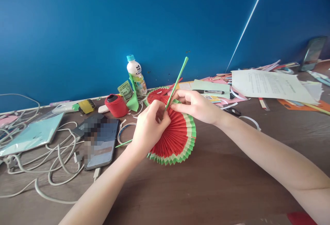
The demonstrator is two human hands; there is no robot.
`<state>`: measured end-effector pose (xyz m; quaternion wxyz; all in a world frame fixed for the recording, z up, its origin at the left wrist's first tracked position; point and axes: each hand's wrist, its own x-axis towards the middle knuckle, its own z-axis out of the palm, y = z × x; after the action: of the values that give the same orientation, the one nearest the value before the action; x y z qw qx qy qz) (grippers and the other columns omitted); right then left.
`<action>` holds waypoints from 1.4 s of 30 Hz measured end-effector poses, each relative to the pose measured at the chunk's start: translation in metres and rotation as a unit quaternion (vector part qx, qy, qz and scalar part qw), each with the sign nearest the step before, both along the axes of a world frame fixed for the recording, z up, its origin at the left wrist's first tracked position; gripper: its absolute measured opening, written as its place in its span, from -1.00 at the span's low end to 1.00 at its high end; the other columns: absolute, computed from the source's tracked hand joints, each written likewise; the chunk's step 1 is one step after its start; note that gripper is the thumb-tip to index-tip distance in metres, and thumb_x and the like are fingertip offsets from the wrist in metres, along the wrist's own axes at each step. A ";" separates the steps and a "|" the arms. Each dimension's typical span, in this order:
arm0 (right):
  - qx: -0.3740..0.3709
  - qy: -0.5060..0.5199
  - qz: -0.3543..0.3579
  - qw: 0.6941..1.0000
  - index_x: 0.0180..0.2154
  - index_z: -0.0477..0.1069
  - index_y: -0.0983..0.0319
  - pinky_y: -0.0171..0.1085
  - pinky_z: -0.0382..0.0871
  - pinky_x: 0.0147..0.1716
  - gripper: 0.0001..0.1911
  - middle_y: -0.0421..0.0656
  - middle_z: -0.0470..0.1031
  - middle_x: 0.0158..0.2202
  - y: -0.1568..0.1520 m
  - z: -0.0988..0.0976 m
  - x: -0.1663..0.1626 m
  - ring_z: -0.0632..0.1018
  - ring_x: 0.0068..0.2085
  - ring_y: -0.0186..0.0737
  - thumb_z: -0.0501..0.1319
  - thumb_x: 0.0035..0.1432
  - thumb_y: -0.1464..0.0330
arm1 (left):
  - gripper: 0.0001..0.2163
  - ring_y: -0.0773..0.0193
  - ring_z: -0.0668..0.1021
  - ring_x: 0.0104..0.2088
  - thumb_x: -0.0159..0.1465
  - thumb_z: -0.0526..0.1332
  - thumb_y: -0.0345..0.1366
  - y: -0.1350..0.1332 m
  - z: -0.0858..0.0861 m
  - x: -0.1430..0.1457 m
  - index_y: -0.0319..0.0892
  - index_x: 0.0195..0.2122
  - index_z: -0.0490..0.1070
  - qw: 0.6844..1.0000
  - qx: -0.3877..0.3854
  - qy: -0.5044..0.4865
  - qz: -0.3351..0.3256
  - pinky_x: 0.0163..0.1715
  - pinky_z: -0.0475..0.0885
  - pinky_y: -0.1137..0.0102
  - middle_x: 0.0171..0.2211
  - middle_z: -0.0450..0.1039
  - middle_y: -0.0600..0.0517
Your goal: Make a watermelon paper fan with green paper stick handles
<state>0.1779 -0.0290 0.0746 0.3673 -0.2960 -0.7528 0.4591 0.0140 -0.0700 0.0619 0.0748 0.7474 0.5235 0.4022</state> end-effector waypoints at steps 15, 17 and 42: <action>0.002 -0.029 -0.040 0.999 -0.38 0.37 0.24 -0.24 0.37 -0.32 -0.78 -0.18 0.47 -0.40 0.000 0.006 0.004 0.49 -0.32 -0.24 0.16 0.10 0.20 | -0.85 0.42 0.30 -0.58 0.18 0.03 -0.38 0.000 0.004 -0.004 -0.14 -0.53 0.12 0.998 0.011 0.048 -0.024 -0.51 0.22 0.52 -0.60 0.25 0.15; 0.006 -0.018 -0.063 0.998 -0.37 0.36 0.23 -0.25 0.36 -0.33 -0.75 -0.18 0.46 -0.39 0.001 0.009 0.007 0.48 -0.32 -0.25 0.13 0.12 0.17 | -0.85 0.42 0.29 -0.58 0.18 0.03 -0.38 -0.001 0.005 -0.005 -0.14 -0.53 0.12 0.998 0.012 0.048 -0.029 -0.50 0.22 0.52 -0.60 0.24 0.16; -0.004 0.062 -0.026 0.998 -0.40 0.36 0.26 -0.36 0.26 -0.50 -0.71 -0.23 0.36 -0.53 0.009 0.003 0.006 0.40 -0.48 -0.37 0.22 0.05 0.15 | -0.75 0.43 0.17 -0.65 0.27 -0.06 -0.30 -0.002 0.008 -0.007 -0.16 -0.58 0.09 0.980 0.013 0.185 -0.066 -0.57 0.09 0.49 -0.66 0.13 0.16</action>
<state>0.1843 -0.0200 0.0772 0.4240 -0.2882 -0.7185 0.4700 0.0067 -0.0720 0.0696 -0.0065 0.8430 0.4722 0.2577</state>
